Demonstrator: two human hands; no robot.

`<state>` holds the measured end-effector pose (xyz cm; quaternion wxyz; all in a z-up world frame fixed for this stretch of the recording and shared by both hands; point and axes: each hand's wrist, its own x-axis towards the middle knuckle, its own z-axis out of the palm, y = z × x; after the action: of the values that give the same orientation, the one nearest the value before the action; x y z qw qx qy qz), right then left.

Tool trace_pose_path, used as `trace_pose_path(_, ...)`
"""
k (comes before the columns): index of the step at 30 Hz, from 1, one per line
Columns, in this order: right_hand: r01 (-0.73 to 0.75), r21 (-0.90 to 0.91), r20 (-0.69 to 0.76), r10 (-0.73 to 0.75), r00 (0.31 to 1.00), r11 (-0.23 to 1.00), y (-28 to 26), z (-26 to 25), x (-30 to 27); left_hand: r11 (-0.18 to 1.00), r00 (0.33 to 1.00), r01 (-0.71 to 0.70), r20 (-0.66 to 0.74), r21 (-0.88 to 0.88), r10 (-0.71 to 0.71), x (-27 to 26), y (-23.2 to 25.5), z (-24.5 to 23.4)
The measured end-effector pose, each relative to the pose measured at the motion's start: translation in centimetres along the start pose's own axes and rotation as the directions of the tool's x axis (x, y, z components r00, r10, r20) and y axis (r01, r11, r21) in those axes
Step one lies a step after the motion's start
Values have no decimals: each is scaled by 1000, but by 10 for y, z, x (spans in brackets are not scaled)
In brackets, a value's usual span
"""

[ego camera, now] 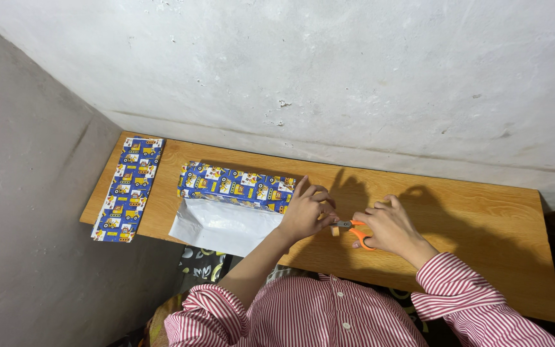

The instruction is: The person wraps a rectangular box with patterned wrapping paper on a wooden table. They fold the paper over the box, apply clear tape to secure the folds, and use orange-handled scissors to cut the tape. The process includes folding edges, smoothing the paper, and taping multiple sides.

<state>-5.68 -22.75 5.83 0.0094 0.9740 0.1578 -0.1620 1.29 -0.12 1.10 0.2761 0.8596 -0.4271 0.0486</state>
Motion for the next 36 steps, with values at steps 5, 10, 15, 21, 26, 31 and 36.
trace_pose_path(5, -12, 20, 24, 11, 1000, 1000, -1, -2, -1, 1000, 1000, 14, 17, 7, -14, 1, 0, 1)
trace_pose_path(10, 13, 11, 9, -14, 1000, 1000, 1, 6, -2, 1000, 1000, 7, 19, -3, -7, -2, 1, 4)
trace_pose_path(15, 45, -12, -4, -45, 999, 999, 4, 17, 0, 999, 996, -2, 88, 54, -3, -3, 1, 10)
trace_pose_path(21, 12, 3, 26, -12, 1000, 1000, 0, 21, -1, 997, 988, 49, 145, 62, -58, -4, 2, 16)
trace_pose_path(26, 7, 9, 98, -8, 995, 1000, -5, 15, -6, 997, 989, 36, 144, 61, -45, -5, 4, 18)
trace_pose_path(31, 6, 24, 134, -9, 991, 1000, -6, 15, -6, 995, 991, -24, 133, 97, 11, -5, 6, 17)
trace_pose_path(36, 32, 77, 67, -37, 997, 997, -4, 25, -5, 989, 989, -61, 144, 137, 41, -5, 9, 17)
